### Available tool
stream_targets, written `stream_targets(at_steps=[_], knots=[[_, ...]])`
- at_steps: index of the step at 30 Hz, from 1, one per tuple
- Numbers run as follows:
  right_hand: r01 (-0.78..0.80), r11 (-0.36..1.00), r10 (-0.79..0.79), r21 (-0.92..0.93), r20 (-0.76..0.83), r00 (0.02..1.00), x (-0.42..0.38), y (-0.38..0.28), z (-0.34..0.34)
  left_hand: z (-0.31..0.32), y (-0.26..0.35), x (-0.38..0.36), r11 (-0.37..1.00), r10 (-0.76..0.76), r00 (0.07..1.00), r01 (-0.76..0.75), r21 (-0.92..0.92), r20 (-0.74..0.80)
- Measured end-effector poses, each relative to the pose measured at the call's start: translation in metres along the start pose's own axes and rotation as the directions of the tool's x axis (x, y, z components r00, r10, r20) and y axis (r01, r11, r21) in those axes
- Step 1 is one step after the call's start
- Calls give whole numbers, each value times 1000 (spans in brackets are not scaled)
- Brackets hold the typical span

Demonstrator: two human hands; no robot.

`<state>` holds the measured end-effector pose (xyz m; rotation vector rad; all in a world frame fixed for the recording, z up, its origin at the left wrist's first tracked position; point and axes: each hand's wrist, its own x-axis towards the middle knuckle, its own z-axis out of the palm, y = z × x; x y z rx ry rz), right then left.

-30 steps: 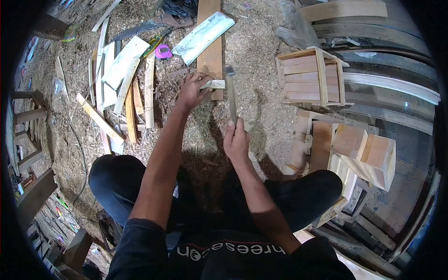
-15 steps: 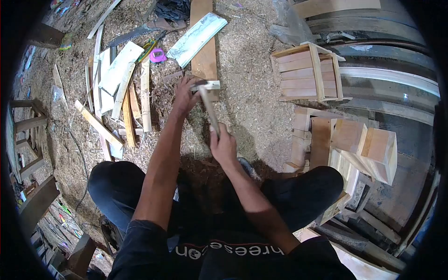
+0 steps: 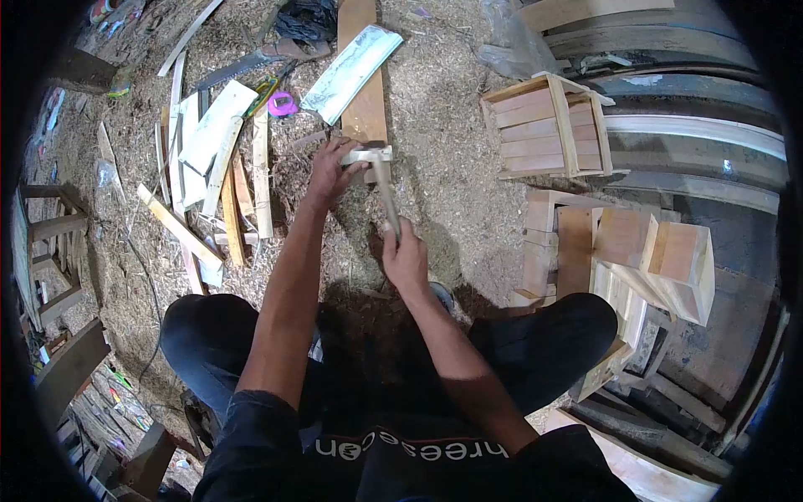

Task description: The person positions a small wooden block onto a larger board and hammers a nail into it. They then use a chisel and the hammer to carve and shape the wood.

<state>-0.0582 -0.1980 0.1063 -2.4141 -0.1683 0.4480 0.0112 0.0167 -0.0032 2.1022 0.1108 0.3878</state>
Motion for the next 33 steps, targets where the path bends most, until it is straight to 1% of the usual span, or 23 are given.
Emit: stream_targets(at_steps=[1, 2, 3, 5, 6, 7, 9, 10, 11, 13, 15, 17, 18, 19, 20, 21, 23, 24, 26, 27, 29, 32, 33], knots=[[-2, 997, -3, 82, 57, 998, -2, -7, -3, 4, -4, 0, 1000, 1, 1000, -1, -3, 1], [133, 987, -138, 93, 42, 990, -5, -8, 1, 8, -6, -1, 998, -58, 998, 58, 1, 13], [135, 986, -139, 94, 42, 989, -5, -9, 0, 8, -5, -1, 993, -117, 993, 116, 11, 22], [46, 990, -60, 132, 100, 993, -5, -12, 1, 5, -4, -4, 990, -139, 990, 138, 37, 35], [-86, 987, 72, 132, 108, 992, -4, -18, -5, 1, 2, -1, 995, -91, 995, 90, 43, 30], [-82, 988, 68, 134, 106, 992, -1, -14, -4, -1, 8, 1, 998, -43, 999, 42, 48, 27], [46, 983, -36, 176, -59, 998, 1, -4, -2, 1, 13, -4, 998, -59, 997, 57, 31, 55], [101, 983, -92, 156, -64, 994, 1, -2, -2, 5, 11, -7, 994, -49, 999, 46, 95, 21], [100, 983, -91, 153, -61, 994, -1, 0, -2, 8, 9, -9, 986, -36, 999, 38, 162, -14], [16, 993, -14, 118, -17, 1000, 1, 7, 2, 10, 4, -7, 990, -48, 999, 51, 132, -26], [35, 994, -34, 104, -10, 999, 4, 11, -1, 10, 1, -7, 985, -48, 999, 48, 164, -3], [58, 953, -34, 298, -87, 996, 2, -18, -18, 6, 5, -7, 987, -35, 999, 35, 157, -2], [137, 944, -104, 300, -121, 987, 1, -26, -23, 5, 10, -7, 986, -26, 1000, 27, 162, -7], [132, 946, -101, 297, -117, 988, 0, -14, -15, 6, 9, -7, 986, -12, 1000, 14, 168, -14], [15, 995, -12, 97, -28, 1000, 2, 4, -3, 9, 3, -7, 984, -18, 1000, 19, 179, -7], [-86, 990, 91, -115, 33, 995, 5, 2, -4, 9, 5, -7, 985, -8, 1000, 10, 175, -10], [-108, 988, 115, -112, 55, 992, 7, 1, -11, 8, 5, -5, 950, -72, 997, 60, 307, 29], [4, 999, -5, -35, -23, 1000, 7, 0, -12, 6, 5, -5, 951, -101, 994, 81, 300, 49], [218, 974, -204, 60, -178, 963, 3, 1, -8, 7, 9, -7, 945, -129, 990, 105, 309, 56], [220, 974, -207, 60, -175, 963, 3, 3, -5, 7, 9, -6, 939, -148, 988, 124, 321, 52], [-48, 987, 52, -151, 22, 998, 4, 6, -2, 4, 12, -5, 940, -153, 986, 123, 318, 72], [12, 992, -21, -123, -71, 997, -1, 16, 5, 2, 9, -2, 943, -150, 985, 118, 310, 82], [11, 992, -19, -124, -64, 998, -3, 17, 5, 4, 7, -7, 946, -150, 985, 119, 300, 82]])
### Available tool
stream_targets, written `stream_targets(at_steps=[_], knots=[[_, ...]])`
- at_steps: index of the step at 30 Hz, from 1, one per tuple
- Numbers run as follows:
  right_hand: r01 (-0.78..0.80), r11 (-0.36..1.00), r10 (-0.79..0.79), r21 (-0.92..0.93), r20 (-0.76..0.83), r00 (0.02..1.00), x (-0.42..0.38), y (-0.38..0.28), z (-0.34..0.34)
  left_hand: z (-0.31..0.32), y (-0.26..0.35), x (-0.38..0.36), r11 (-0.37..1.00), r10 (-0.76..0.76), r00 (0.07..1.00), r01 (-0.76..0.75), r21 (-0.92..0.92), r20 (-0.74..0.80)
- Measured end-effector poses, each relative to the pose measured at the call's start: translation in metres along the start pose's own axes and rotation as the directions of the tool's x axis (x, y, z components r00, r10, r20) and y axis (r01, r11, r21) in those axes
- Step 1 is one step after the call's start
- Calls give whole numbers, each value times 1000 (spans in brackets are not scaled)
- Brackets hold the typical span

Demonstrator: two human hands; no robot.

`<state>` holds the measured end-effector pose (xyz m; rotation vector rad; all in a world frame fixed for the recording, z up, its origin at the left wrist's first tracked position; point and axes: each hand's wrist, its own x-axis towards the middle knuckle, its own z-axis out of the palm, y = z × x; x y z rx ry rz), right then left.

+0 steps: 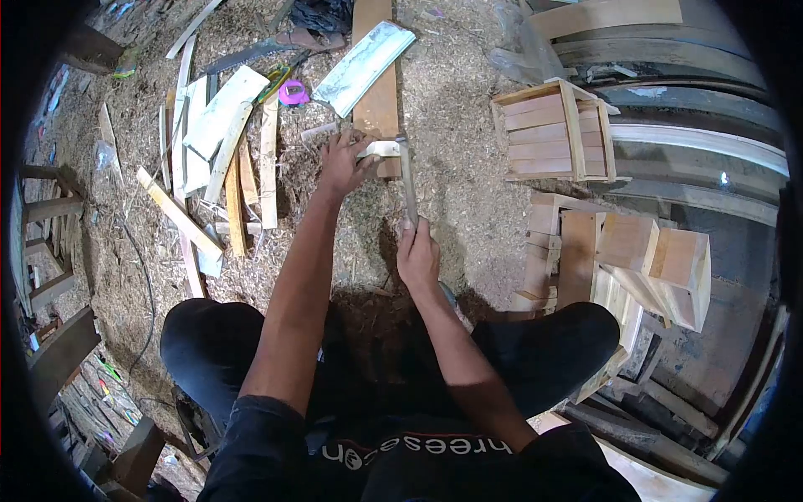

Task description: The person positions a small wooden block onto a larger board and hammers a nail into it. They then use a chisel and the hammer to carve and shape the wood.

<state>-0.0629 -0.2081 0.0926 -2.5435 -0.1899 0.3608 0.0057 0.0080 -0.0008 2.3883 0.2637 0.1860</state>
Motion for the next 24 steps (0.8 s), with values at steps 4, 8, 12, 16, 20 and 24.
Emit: stream_targets(at_steps=[4, 8, 12, 16, 20, 24], knots=[[142, 962, -125, 233, -84, 989, -2, 10, -1, 7, -4, 0, 1000, -10, 1000, 10, -5, -5], [139, 989, -139, 43, 10, 990, 10, 40, -3, -5, -1, 0, 996, 12, 999, -8, -84, 52], [98, 990, -69, -104, 249, 966, 50, 60, -47, 1, -8, 2, 977, 116, 992, -124, -173, -58], [497, 827, -445, -261, 235, 864, 100, 88, -73, 2, -9, 4, 981, 93, 995, -98, -168, -35], [383, 831, -310, -402, 237, 921, 133, 87, -89, -2, -13, 6, 971, 136, 991, -136, -198, -14], [505, 795, -364, -335, 402, 840, 147, 81, -99, 4, -15, 6, 968, 143, 989, -149, -200, -44]])
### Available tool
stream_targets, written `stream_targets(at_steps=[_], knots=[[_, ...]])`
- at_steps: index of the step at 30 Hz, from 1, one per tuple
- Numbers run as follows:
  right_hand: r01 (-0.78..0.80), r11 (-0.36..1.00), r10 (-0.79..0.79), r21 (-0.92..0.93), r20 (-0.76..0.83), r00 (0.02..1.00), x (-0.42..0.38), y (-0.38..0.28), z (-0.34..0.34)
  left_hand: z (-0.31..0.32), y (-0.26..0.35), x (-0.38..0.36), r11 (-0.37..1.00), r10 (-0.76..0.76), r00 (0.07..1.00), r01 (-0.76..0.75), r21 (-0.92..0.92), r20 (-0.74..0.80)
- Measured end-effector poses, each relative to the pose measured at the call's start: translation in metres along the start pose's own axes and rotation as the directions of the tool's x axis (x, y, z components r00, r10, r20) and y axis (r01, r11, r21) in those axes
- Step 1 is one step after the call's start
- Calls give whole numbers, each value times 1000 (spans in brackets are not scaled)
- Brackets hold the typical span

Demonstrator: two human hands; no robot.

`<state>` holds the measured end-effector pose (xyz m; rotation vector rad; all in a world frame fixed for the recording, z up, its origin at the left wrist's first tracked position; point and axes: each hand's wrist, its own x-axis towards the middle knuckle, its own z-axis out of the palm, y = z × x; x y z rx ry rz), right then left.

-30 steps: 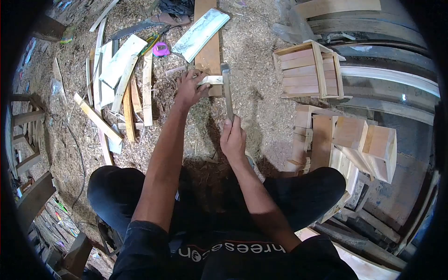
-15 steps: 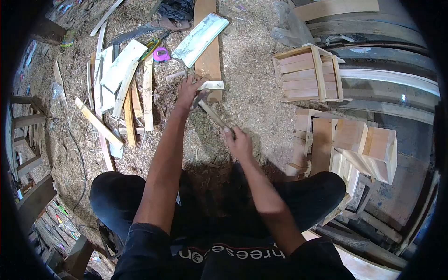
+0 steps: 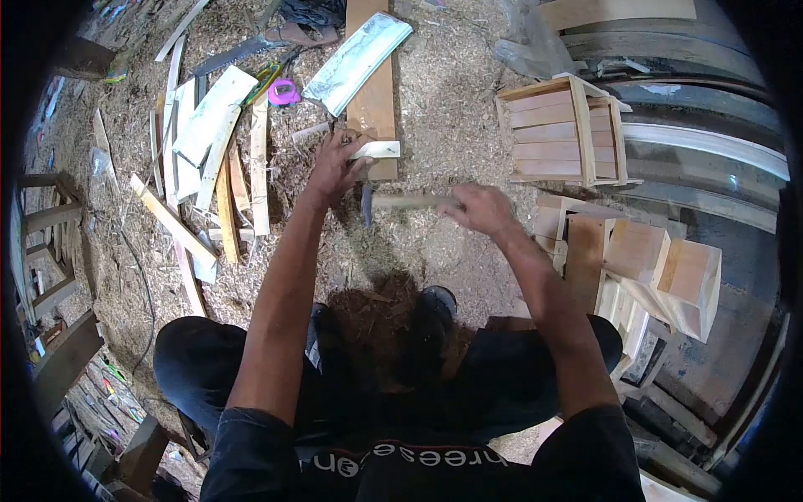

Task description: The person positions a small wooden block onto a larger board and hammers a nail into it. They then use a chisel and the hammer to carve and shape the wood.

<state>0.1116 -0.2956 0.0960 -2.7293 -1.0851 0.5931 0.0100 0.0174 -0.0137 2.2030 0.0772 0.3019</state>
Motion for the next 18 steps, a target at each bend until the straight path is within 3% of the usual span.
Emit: stream_targets(at_steps=[1, 4, 5, 6, 8, 9, 11, 12, 14, 15, 16, 18], knots=[[-73, 997, 74, -30, 46, 996, 3, 0, -4, 1, -3, 1, 1000, 13, 1000, -13, 12, 0], [-68, 997, 66, 19, 102, 993, 4, -4, -15, -3, 0, 0, 999, -48, 997, 47, 24, 63], [114, 993, -115, 36, 27, 993, 2, 4, -2, -3, 1, 1, 999, -48, 997, 46, 23, 67], [109, 993, -110, 38, 29, 994, 1, 6, 0, -2, -1, 2, 999, -42, 997, 42, 9, 61], [-72, 997, 73, 38, -5, 997, 4, 7, 4, 0, -1, -1, 999, -37, 998, 37, -5, 59], [-70, 997, 71, 39, -10, 997, 5, 7, 7, -1, 1, -1, 999, -42, 998, 41, 20, 49], [-198, 891, 272, 409, -129, 954, 4, 5, 16, -3, 5, 0, 999, -44, 999, 44, 20, 23], [-202, 889, 277, 410, -133, 952, 2, -3, 19, -3, 4, 1, 999, -38, 999, 37, 19, 27], [-182, 736, 372, 652, -165, 914, -3, -34, 27, 2, 3, -2, 999, -54, 999, 54, -6, -4], [-69, 714, 343, 696, -262, 902, -5, -53, 28, 4, 5, -3, 999, -50, 999, 50, -10, -5], [-66, 718, 343, 693, -269, 900, -9, -66, 35, 4, 8, -3, 997, -58, 998, 59, 46, -21], [-221, 493, 505, 841, -69, 861, -20, -95, 51, 4, 12, -4, 993, -50, 998, 54, 106, -39]])
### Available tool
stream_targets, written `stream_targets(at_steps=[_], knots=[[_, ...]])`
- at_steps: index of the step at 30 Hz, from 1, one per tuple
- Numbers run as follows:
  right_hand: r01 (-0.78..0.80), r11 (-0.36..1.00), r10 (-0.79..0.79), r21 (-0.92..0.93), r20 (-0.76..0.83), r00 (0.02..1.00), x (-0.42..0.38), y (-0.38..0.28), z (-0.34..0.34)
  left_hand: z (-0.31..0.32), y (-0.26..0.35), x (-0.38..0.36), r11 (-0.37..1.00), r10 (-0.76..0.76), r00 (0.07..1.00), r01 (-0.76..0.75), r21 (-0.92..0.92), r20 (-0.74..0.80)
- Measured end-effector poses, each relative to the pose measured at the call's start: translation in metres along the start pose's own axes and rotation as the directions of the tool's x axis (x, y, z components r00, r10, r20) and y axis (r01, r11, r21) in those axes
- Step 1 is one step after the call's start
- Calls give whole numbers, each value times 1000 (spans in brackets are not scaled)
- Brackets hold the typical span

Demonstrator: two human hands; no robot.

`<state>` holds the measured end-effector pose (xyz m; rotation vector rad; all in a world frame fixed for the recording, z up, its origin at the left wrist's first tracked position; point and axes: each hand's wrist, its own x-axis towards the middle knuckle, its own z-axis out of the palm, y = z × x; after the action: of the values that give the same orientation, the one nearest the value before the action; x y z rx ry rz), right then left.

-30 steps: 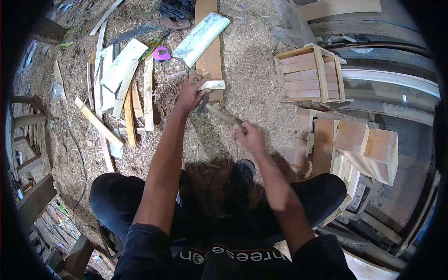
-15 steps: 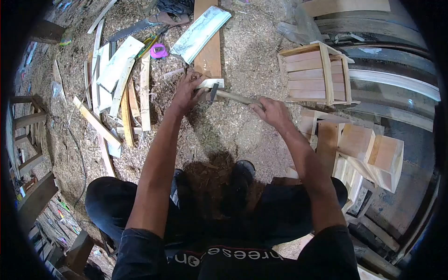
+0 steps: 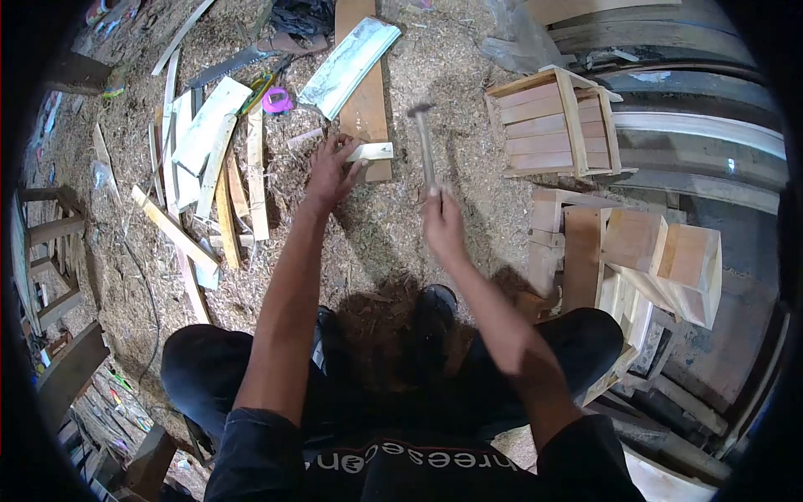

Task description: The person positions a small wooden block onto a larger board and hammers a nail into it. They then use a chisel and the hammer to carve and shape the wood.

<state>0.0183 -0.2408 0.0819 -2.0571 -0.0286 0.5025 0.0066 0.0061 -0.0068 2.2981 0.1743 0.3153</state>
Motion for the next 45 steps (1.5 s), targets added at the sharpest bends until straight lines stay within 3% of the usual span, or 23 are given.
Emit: stream_targets(at_steps=[2, 3, 5, 8, 10, 12, 14, 16, 18, 20, 22, 24, 26, 28, 33, 34, 35, 39, 41, 42, 44, 45], knots=[[-280, 891, 311, 357, -30, 950, -35, -23, 25, 5, 0, -2, 999, 9, 997, -6, 34, -79], [-274, 893, 306, 358, -36, 951, -45, -24, 39, 5, -3, -1, 1000, -4, 999, 3, -10, -40], [-398, 657, 471, 640, 64, 880, -62, -21, 59, 2, 2, 0, 1000, -18, 1000, 18, 18, -12], [-377, 725, 386, 576, 113, 916, -69, -14, 74, 2, 4, -2, 996, -33, 999, 34, 86, -14], [-336, 698, 380, 632, 70, 922, -72, -18, 83, 3, 2, -5, 993, -31, 999, 36, 111, -40], [-437, 698, 420, 567, 169, 892, -71, -21, 84, 4, 4, -2, 993, -55, 998, 57, 107, -20], [-441, 701, 427, 560, 166, 889, -73, -23, 78, 2, 6, -1, 993, -65, 998, 64, 103, 9], [-314, 645, 418, 696, 22, 908, -72, -21, 77, 0, 4, -2, 991, -85, 996, 82, 104, 32], [-301, 656, 418, 692, 0, 909, -69, -23, 78, 1, 6, -1, 983, -81, 996, 77, 164, 21], [-404, 802, 321, 440, 252, 913, -70, -26, 74, 0, 7, -1, 982, -95, 995, 88, 166, 37], [-397, 797, 332, 455, 218, 918, -73, -36, 82, -5, 12, 1, 980, -110, 993, 100, 173, 48], [-251, 703, 360, 665, -29, 933, -71, -31, 89, -8, 15, 2, 968, -141, 985, 116, 224, 96], [-253, 708, 376, 659, -49, 925, -66, -24, 83, -10, 16, 2, 970, -143, 986, 121, 209, 91], [-445, 742, 427, 501, 159, 890, -66, -21, 78, -3, 12, -1, 975, -142, 986, 123, 186, 92], [-303, 749, 413, 589, -59, 909, -69, -14, 81, -1, 9, -1, 978, -129, 991, 119, 173, 46], [-126, 963, 181, 237, -226, 957, -69, -9, 79, -1, 11, -2, 978, -127, 991, 116, 173, 49], [55, 983, -104, -174, -285, 953, -69, -6, 76, -1, 12, -2, 979, -128, 991, 119, 164, 41], [129, 953, -174, -275, -146, 974, -72, -9, 67, -4, 14, 0, 973, -147, 988, 137, 188, 40], [-46, 938, 7, -345, -114, 993, -72, -15, 63, -6, 18, 0, 969, -163, 986, 152, 195, 45], [-46, 936, 6, -348, -114, 993, -71, -12, 61, -5, 18, 0, 966, -175, 983, 161, 201, 52], [100, 929, -141, -357, -91, 986, -69, -6, 58, -3, 16, -1, 970, -159, 986, 149, 191, 40], [100, 929, -141, -357, -91, 986, -68, -7, 58, -4, 15, -1, 973, -143, 989, 135, 186, 28]])
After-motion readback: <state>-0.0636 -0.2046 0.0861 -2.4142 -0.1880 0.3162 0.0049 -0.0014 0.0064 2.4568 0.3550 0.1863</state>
